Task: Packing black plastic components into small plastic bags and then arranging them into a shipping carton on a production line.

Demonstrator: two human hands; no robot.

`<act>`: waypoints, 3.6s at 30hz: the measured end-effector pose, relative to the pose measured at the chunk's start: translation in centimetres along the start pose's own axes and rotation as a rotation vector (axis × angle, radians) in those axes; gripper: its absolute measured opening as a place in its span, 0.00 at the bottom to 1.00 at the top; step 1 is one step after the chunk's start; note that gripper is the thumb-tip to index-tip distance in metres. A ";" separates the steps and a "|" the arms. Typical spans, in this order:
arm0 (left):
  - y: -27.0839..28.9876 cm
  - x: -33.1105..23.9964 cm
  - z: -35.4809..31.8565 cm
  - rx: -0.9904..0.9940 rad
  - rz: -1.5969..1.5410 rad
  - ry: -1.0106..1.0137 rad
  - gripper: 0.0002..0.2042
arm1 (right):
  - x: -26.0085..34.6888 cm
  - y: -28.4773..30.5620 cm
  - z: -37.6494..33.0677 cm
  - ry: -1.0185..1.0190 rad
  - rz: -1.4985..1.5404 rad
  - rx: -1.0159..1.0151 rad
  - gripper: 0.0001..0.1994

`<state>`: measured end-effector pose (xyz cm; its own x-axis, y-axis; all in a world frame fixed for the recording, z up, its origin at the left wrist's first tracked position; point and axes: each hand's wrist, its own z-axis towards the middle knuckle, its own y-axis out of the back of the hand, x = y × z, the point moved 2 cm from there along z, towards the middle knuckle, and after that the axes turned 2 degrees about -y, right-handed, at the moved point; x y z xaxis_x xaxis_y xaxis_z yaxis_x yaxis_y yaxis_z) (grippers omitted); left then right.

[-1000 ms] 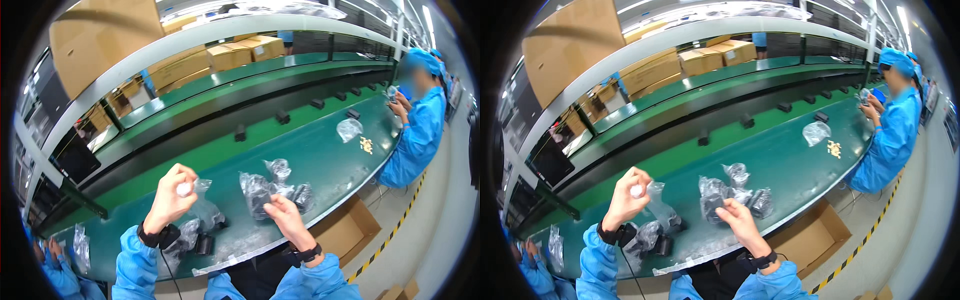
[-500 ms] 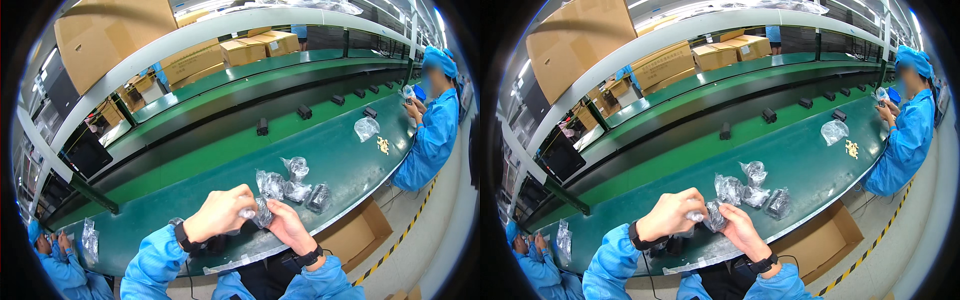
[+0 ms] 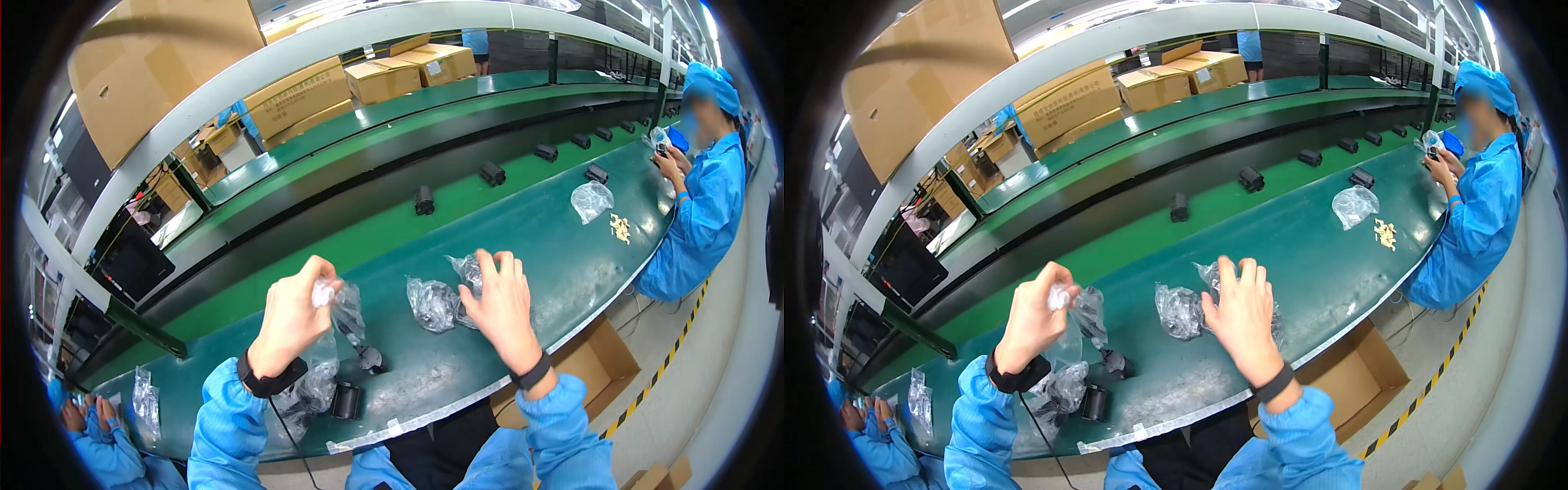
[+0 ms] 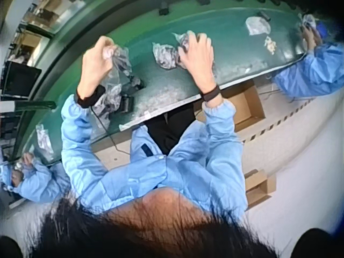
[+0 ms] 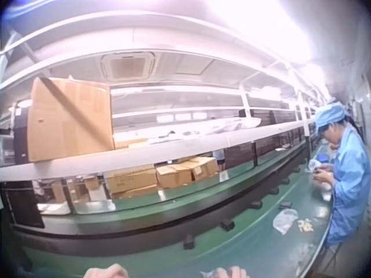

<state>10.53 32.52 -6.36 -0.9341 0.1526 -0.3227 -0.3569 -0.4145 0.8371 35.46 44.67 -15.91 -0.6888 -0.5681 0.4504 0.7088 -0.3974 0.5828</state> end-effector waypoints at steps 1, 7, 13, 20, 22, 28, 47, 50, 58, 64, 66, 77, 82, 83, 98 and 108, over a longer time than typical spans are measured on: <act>0.0 0.2 0.4 -0.015 0.012 0.018 0.06 | -0.5 -0.5 0.6 0.009 -0.102 -0.023 0.16; -0.7 1.7 0.0 -0.060 -0.113 0.114 0.12 | -4.7 -4.6 3.1 -0.214 0.350 0.363 0.15; -0.1 3.2 0.5 -0.004 -0.198 0.037 0.10 | -2.8 -3.2 3.6 -0.766 1.471 0.749 0.16; 0.2 4.0 0.5 -0.116 -0.396 0.071 0.07 | 1.6 -5.5 3.3 -0.742 1.622 0.923 0.15; -1.6 3.9 0.8 -0.099 -0.377 0.093 0.06 | 3.0 -6.5 2.8 -0.718 1.592 0.954 0.16; -3.5 4.5 1.1 0.042 -0.314 -0.079 0.10 | 6.3 -8.3 1.7 -0.655 1.526 1.138 0.19; -1.5 5.0 2.2 -0.296 -0.127 -0.002 0.07 | 1.4 -8.0 0.3 0.030 0.129 0.494 0.06; -1.9 4.9 1.7 -0.251 -0.194 -0.009 0.09 | 0.1 -6.0 2.7 -0.318 0.641 0.601 0.06; -4.1 3.4 2.3 -0.011 -0.264 -0.167 0.10 | 0.5 -6.8 2.9 -0.544 1.289 0.775 0.04; -6.8 3.0 2.9 0.284 -0.189 -0.058 0.10 | 2.7 -6.2 3.2 -0.357 1.263 0.882 0.04; -6.1 2.7 3.2 0.116 -0.287 -0.107 0.09 | 2.3 -5.3 3.3 -0.301 1.156 0.787 0.06; -3.9 2.4 3.9 0.022 -0.545 0.079 0.07 | -2.4 -0.3 -2.1 0.241 -0.097 0.530 0.11; -3.9 0.8 3.4 0.065 -0.431 -0.008 0.10 | -5.0 -0.7 -0.9 -0.659 1.161 0.610 0.06; -4.0 0.5 3.3 0.057 -0.423 -0.070 0.10 | -4.4 -0.5 -0.6 -0.749 1.439 0.606 0.06; -6.3 -3.9 1.8 0.154 -0.243 -0.567 0.11 | 0.4 -3.2 -4.5 -1.081 1.835 0.734 0.09; -6.3 -3.3 3.1 0.092 -0.414 -0.330 0.07 | -2.4 -2.5 -6.3 -1.108 1.688 0.795 0.09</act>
<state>15.85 37.42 -9.23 -0.6623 0.5664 -0.4904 -0.6808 -0.1816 0.7096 36.30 42.52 -22.70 0.3597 0.6871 0.6313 0.5815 0.3640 -0.7276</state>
